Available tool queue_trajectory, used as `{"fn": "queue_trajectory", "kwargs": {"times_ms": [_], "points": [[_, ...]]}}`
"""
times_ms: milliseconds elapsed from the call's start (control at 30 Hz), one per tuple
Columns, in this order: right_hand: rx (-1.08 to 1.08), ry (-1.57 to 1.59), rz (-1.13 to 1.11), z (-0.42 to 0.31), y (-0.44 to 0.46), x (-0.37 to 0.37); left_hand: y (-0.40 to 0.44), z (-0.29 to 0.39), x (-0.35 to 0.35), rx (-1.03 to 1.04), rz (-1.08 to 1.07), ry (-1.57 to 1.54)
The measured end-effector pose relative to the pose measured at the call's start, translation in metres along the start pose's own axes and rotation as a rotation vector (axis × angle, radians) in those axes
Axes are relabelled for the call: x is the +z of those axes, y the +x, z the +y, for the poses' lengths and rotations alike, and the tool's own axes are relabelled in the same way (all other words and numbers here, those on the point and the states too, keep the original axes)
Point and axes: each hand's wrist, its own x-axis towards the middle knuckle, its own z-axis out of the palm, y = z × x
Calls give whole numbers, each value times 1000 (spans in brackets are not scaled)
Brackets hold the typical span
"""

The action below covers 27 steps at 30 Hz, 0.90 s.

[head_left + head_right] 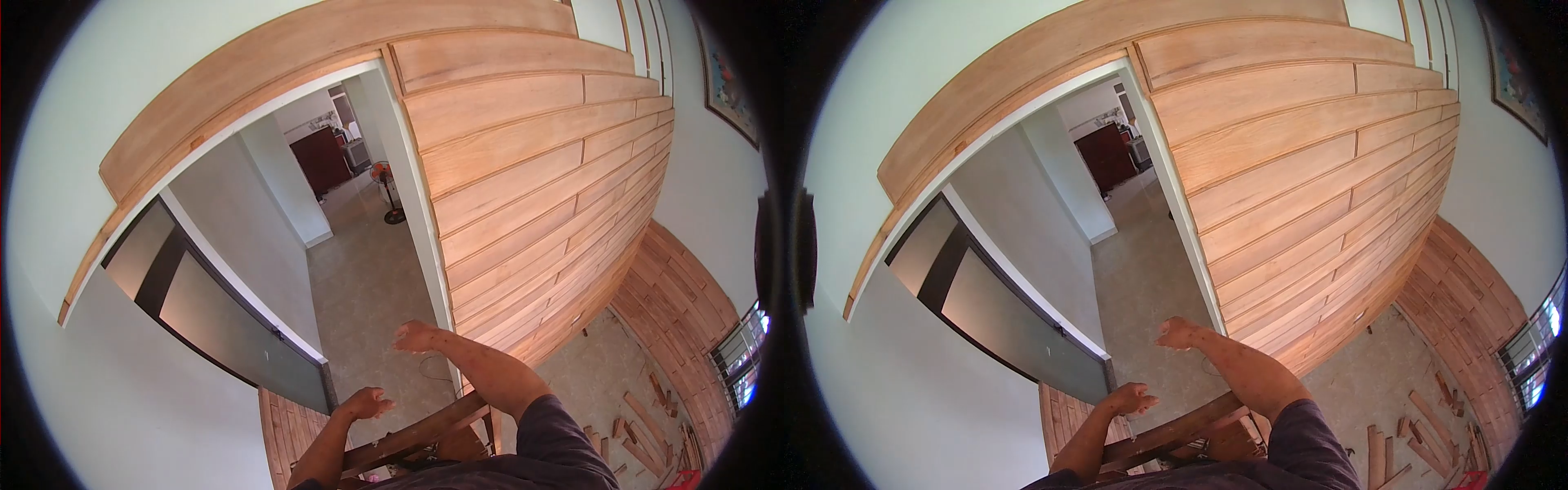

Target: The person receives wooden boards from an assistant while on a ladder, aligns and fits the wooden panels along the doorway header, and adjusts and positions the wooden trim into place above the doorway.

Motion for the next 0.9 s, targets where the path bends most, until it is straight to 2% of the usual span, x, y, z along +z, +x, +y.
{"fn": "queue_trajectory", "kwargs": {"times_ms": [900], "points": [[6, 17, -22, -9, -6, -1, 0, 3, 0, 34, -7, 66]]}}
